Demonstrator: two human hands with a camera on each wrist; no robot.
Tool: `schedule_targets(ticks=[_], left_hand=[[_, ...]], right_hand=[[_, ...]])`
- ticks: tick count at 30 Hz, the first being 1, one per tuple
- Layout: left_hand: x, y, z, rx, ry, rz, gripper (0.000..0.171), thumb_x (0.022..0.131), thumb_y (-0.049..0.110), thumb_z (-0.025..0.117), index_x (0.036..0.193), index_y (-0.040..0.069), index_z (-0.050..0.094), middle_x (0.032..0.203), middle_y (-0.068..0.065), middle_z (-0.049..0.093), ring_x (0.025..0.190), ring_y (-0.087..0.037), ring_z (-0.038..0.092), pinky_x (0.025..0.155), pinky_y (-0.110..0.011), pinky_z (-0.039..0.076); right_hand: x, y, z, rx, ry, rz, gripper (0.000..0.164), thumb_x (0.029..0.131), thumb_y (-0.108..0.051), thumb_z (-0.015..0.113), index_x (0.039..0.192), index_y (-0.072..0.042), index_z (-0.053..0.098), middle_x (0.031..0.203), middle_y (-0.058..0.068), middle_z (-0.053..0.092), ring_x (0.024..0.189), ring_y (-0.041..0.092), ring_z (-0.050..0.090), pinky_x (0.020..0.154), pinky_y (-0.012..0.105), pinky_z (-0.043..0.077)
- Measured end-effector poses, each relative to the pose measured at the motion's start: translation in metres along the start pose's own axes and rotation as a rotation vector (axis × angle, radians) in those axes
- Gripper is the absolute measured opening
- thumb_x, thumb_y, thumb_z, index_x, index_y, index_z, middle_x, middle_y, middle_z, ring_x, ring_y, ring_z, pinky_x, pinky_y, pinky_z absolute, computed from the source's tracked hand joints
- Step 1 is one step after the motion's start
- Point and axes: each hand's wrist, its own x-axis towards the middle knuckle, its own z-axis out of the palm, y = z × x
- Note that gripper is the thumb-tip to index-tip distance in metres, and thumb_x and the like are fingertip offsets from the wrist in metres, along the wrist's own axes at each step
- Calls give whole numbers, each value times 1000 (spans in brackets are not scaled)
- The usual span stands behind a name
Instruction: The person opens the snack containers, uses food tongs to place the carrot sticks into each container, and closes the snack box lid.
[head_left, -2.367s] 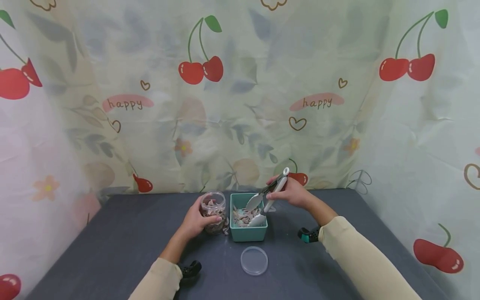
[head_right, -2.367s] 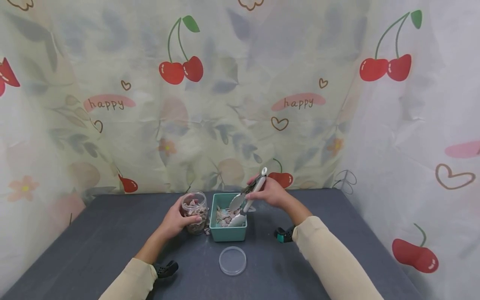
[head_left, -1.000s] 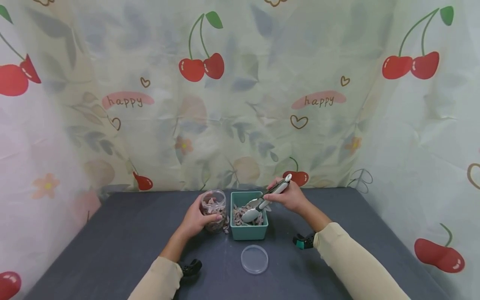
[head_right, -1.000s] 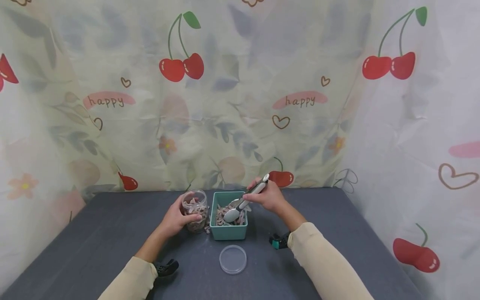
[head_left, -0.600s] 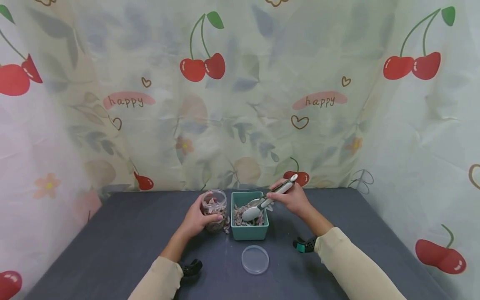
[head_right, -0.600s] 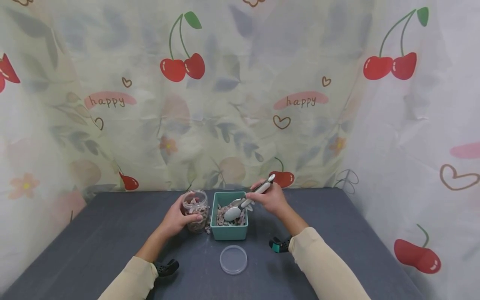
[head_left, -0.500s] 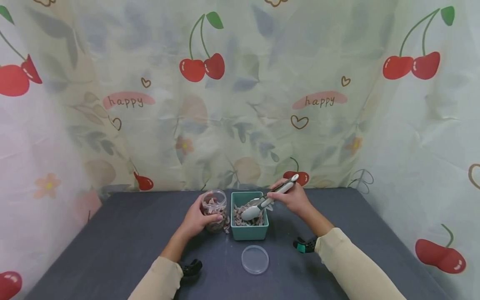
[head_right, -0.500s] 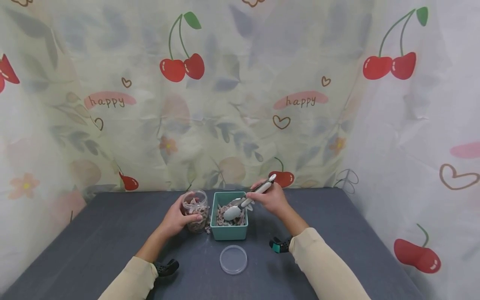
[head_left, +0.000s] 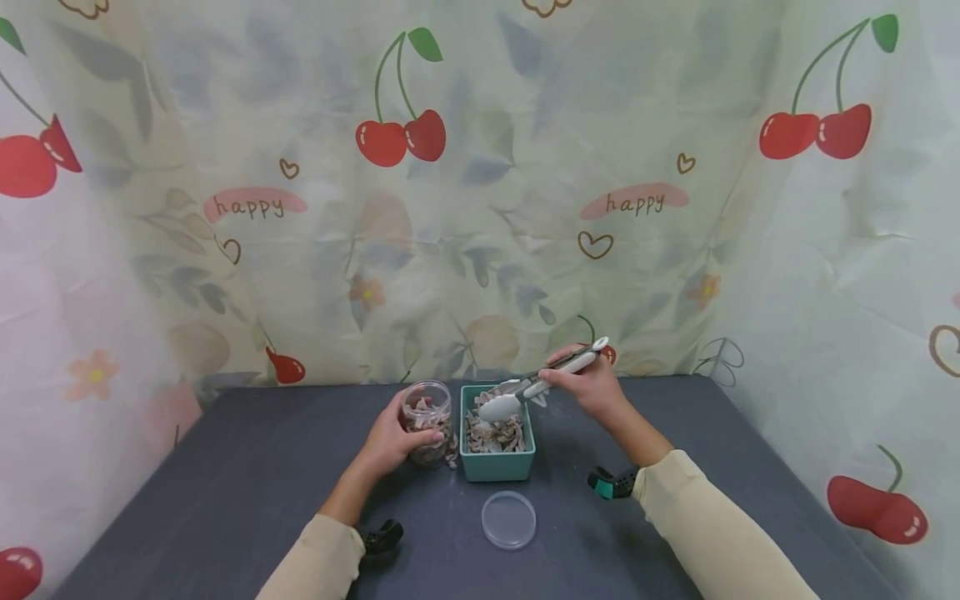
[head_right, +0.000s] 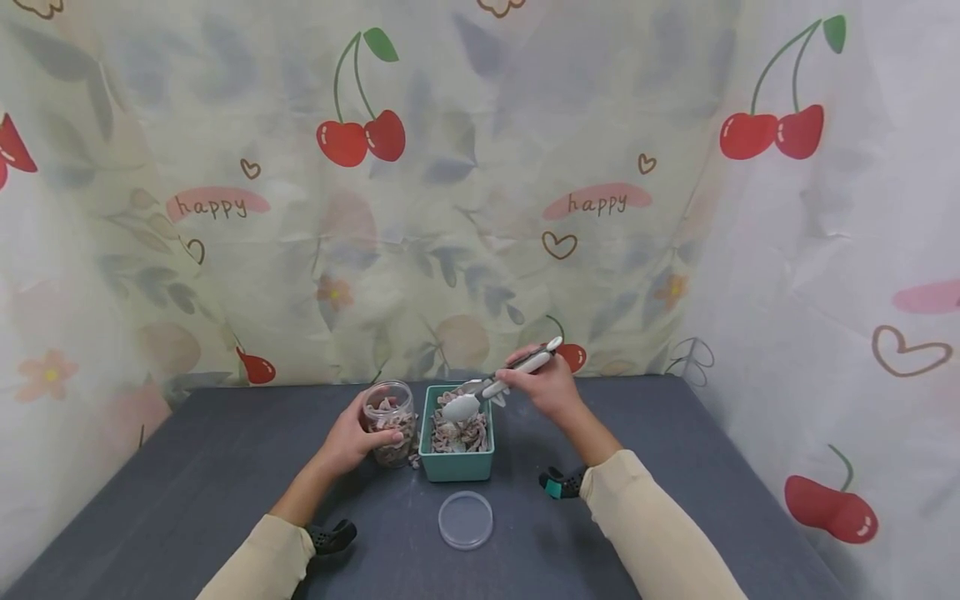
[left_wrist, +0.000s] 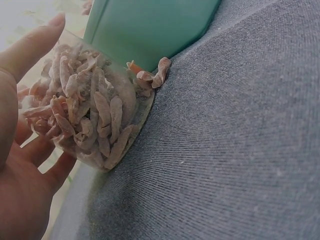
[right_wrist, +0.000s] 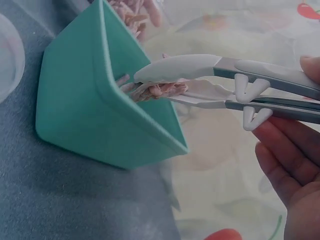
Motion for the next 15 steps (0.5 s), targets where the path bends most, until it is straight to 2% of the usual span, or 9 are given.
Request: schedule_targets(ticks=[5,7,12,14,15], left_hand=[[0,0,1,4,-1,16,83,75,22,86,145,14,41,133,-12,56,113,-26,56,91,-44,45],[-4,10,-1,9,-5,17,82,77,18,84,145,10,40,134,-16,54,114,-29,56,91,-45,45],[-4,10,0,9,-2,21,81,78,14,83,146,7,39,136,-20,52,117,-32,54,93,-47,43],[1,0,2,7,3,27,82,77,18,85,145,11,40,136,-17,53,117,-30,54,93,-46,43],[0,0,2,8,4,30,82,76,20,85,145,12,41,135,-16,54,116,-29,55,93,-45,43]], right_hand=[[2,-13,1,32,5,4,26,83,-2,76,101,11,64,79,4,66,67,13,60,64,30,50],[2,-20,2,47,7,-5,26,83,0,75,103,12,64,79,3,67,68,13,62,66,32,52],[8,-22,4,55,29,-56,26,83,-5,77,101,8,64,79,3,68,69,15,65,66,32,54],[11,-23,5,54,36,-66,26,83,-7,78,101,6,65,80,5,68,69,16,65,65,31,53],[12,-25,5,52,39,-61,25,83,-8,78,100,5,65,81,5,68,70,17,64,64,29,52]])
